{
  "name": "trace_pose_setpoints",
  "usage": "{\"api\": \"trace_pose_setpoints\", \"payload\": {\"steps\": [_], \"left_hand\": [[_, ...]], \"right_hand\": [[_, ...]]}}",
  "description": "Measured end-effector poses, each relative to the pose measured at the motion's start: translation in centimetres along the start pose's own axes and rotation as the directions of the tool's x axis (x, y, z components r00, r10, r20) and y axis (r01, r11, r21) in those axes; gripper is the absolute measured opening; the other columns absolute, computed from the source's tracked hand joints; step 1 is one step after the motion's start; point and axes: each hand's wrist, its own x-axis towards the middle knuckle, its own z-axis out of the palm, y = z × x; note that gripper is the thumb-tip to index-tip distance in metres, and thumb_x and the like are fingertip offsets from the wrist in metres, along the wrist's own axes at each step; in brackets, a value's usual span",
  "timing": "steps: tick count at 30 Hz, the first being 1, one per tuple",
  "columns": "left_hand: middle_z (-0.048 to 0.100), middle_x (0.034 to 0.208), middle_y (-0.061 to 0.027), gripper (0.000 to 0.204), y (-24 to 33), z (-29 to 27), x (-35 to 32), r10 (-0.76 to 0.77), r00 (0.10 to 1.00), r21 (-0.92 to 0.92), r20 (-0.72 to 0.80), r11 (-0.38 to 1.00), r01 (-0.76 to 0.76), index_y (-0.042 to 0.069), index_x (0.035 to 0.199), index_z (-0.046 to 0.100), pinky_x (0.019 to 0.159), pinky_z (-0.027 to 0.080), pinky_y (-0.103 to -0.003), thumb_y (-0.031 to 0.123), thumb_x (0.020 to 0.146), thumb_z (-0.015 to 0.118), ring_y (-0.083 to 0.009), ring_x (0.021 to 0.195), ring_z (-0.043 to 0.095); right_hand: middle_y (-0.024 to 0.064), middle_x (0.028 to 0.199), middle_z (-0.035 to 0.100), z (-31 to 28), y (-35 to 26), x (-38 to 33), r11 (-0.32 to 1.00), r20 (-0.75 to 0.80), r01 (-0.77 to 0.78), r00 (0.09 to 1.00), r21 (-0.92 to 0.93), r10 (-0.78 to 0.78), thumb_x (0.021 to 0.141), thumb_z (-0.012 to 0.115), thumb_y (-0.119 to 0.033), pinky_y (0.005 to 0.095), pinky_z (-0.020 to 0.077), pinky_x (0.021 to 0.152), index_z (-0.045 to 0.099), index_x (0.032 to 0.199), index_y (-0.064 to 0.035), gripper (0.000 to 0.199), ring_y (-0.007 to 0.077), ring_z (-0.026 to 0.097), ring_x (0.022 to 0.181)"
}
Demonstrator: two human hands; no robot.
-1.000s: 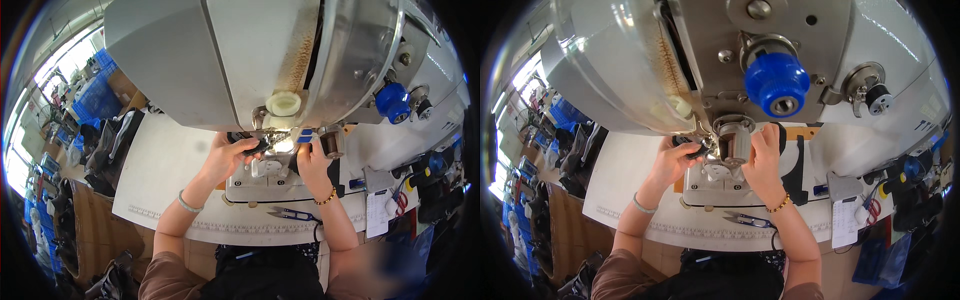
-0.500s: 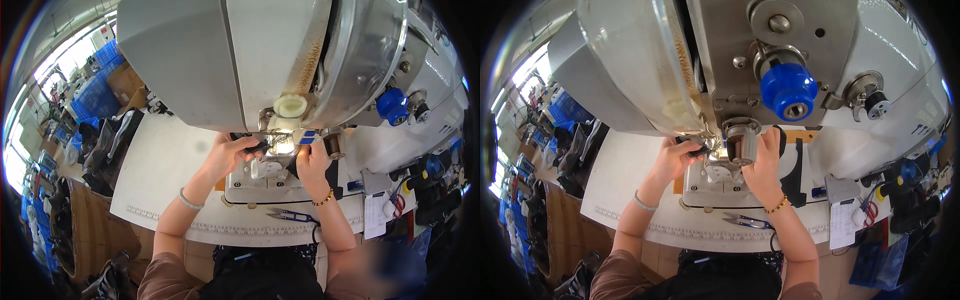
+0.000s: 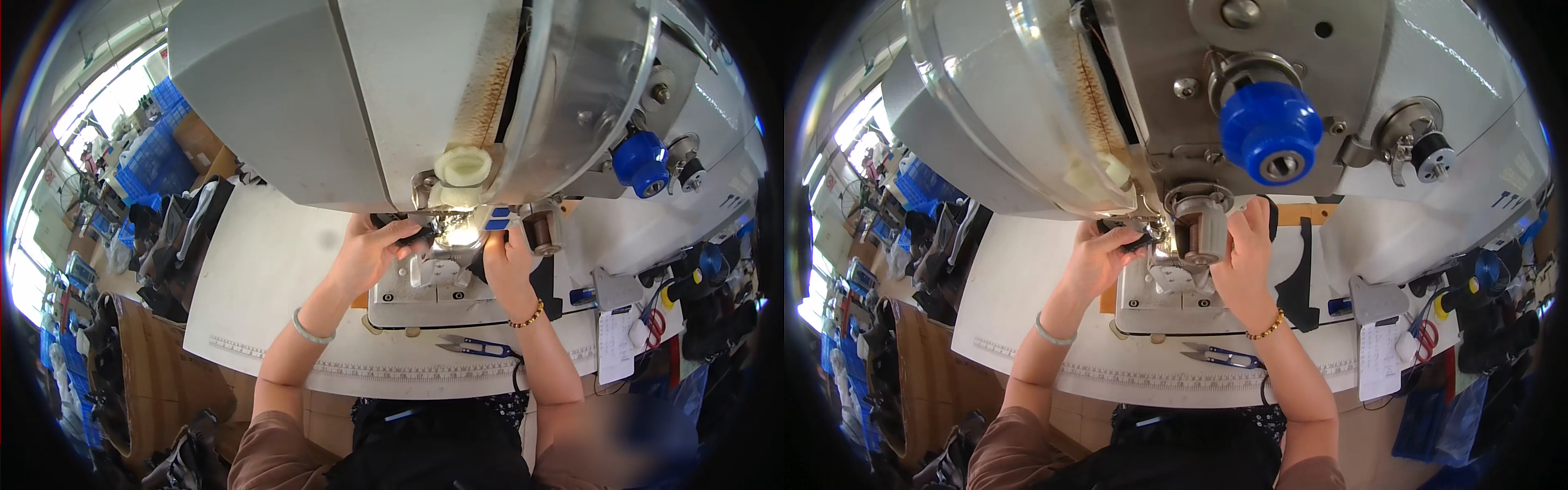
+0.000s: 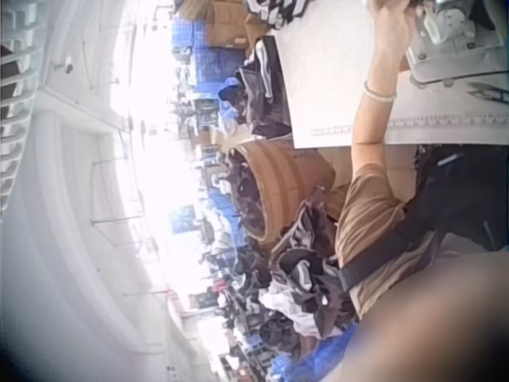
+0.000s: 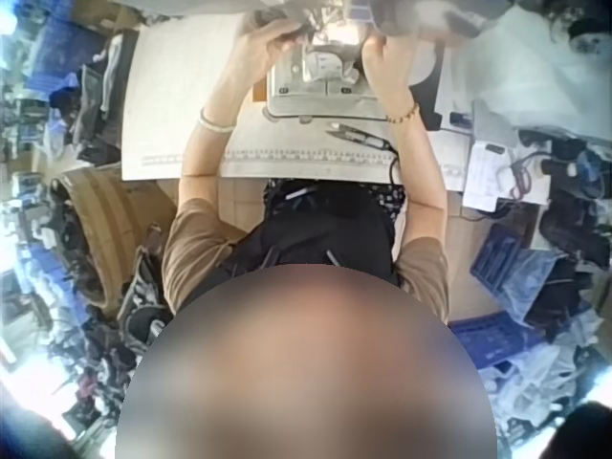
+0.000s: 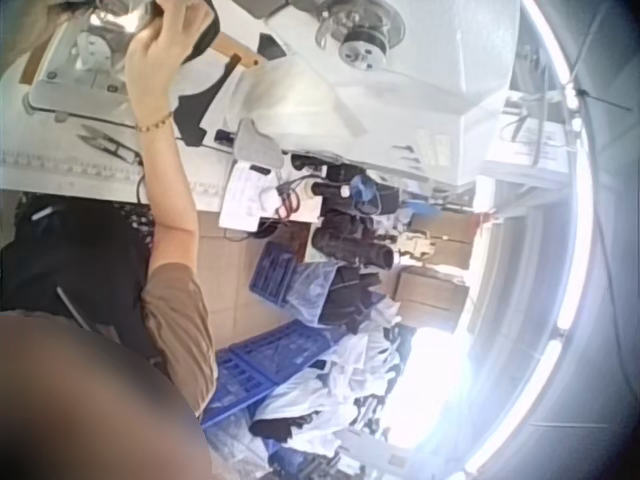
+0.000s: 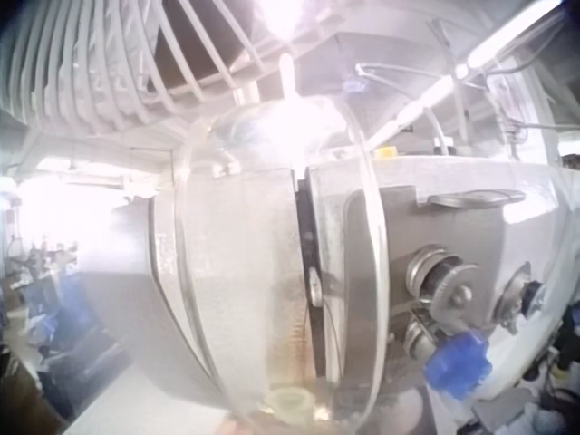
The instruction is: The person stitches leather boot pieces together using a sewing machine, guides and rotates the material by hand under the needle, trims excess thread using thread snips, and continues sewing the boot sections together.
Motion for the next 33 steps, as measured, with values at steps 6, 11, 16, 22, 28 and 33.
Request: {"api": "trace_pose_setpoints", "payload": {"steps": [6,11,16,22,28,33], "left_hand": [[0.061,0.084,-0.0106,0.025,-0.2,0.6,-0.5,0.062,0.995,0.036,-0.073,0.998,-0.059,-0.003,0.103,0.047,0.048,0.038,-0.022,-0.005,0.081,0.058,-0.0151,0.064,0.057],[0.061,0.083,-0.0105,0.016,0.4,-0.5,0.4,-0.003,1.000,0.117,-0.013,0.993,0.004,-0.005,0.094,0.054,0.050,0.040,-0.022,-0.005,0.080,0.059,-0.0157,0.064,0.058],[0.061,0.080,-0.0122,0.006,-0.8,-3.0,1.6,0.226,0.928,0.383,0.297,0.862,-0.333,-0.007,0.084,0.059,0.052,0.041,-0.026,-0.006,0.078,0.057,-0.0180,0.068,0.058],[0.061,0.078,-0.0109,0.006,1.0,-1.6,1.4,-0.163,0.984,0.081,0.073,0.984,0.157,-0.008,0.078,0.061,0.065,0.048,-0.031,-0.007,0.076,0.056,-0.0181,0.070,0.058],[0.061,0.099,-0.0119,0.026,0.6,-2.3,2.1,-0.054,0.996,-0.274,-0.076,0.961,0.031,-0.002,0.108,0.055,0.075,0.051,-0.036,0.013,0.087,0.051,-0.0219,0.082,0.060],[0.061,0.097,-0.0116,0.021,-1.9,-5.3,4.7,-0.224,0.876,-0.494,0.428,0.753,0.434,0.002,0.096,0.057,0.081,0.049,-0.039,0.018,0.086,0.048,-0.0235,0.090,0.059]], "right_hand": [[0.0111,0.071,0.035,0.6,1.8,-0.4,0.995,-0.014,-0.035,0.999,0.090,0.037,0.062,0.043,0.019,0.0313,0.0328,0.059,0.045,0.072,0.0023,0.020,0.0268,0.035,0.070],[0.0114,0.078,0.046,0.3,1.8,-0.7,0.999,-0.052,0.054,0.997,0.003,-0.054,0.058,0.046,0.017,0.0321,0.0375,0.063,0.053,0.077,0.0029,0.025,0.0280,0.043,0.076],[0.0117,0.086,0.051,-0.6,-0.6,-0.1,0.946,-0.096,0.291,0.947,-0.141,-0.305,0.057,0.047,0.014,0.0346,0.0417,0.070,0.057,0.081,0.0023,0.029,0.0303,0.048,0.084],[0.0125,0.090,0.051,-0.8,-0.5,-0.4,0.925,-0.069,0.307,0.942,-0.222,-0.329,0.060,0.050,0.013,0.0358,0.0419,0.072,0.058,0.080,0.0010,0.025,0.0305,0.048,0.086],[0.0109,0.090,0.051,-1.1,-1.4,0.6,0.882,-0.049,0.298,0.940,-0.364,-0.338,0.063,0.052,0.013,0.0350,0.0413,0.069,0.058,0.081,-0.0002,0.023,0.0274,0.048,0.081],[0.0120,0.089,0.054,-2.0,-1.4,1.1,0.993,0.059,0.118,0.991,-0.007,-0.118,0.067,0.046,0.015,0.0288,0.0440,0.069,0.059,0.089,0.0014,0.029,0.0286,0.052,0.081]]}}
